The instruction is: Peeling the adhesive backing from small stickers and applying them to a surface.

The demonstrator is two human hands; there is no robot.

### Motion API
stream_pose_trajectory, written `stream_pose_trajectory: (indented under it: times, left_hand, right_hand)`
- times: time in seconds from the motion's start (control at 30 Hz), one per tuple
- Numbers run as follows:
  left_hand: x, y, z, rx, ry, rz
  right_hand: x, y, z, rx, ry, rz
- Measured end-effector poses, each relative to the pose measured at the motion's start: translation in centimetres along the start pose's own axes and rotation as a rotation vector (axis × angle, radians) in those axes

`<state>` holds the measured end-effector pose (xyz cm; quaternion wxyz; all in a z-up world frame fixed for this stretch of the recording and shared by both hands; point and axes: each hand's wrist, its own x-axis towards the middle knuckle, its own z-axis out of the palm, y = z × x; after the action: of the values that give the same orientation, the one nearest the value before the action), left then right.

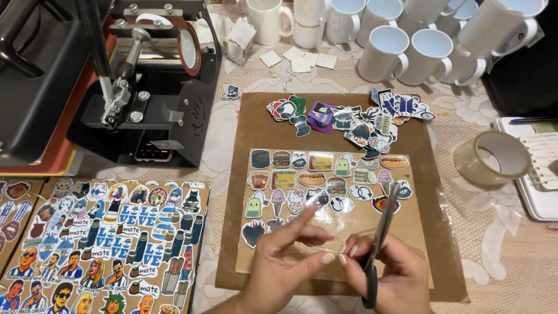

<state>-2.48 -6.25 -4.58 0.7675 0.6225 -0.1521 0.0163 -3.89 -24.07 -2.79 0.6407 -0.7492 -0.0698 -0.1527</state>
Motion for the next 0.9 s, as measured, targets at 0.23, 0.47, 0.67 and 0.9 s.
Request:
stream_pose_trajectory:
  times: [0.23,0.47,0.67,0.9]
  left_hand:
    - [1.2,1.3,-0.6,0.247,-0.01,0.065]
    - [1.2,0.6,-0.5,0.033,0.054,0.028]
    - [1.1,1.2,0.1,-0.365,0.184,-0.24]
    - [1.2,0.8,1.0,-0.408,0.203,-0.328]
  right_hand:
    - [0.3,0.5,-0.4,0.029,0.018,0.015]
    - [-0.1,2.1,-1.9,0.047,-0.014,0.081]
    - [-0.1,1.3,-1.8,-0.154,-0.333,-0.112]
    - [-0.8,2.3,-1.4,-0.093,-0.403,0.05]
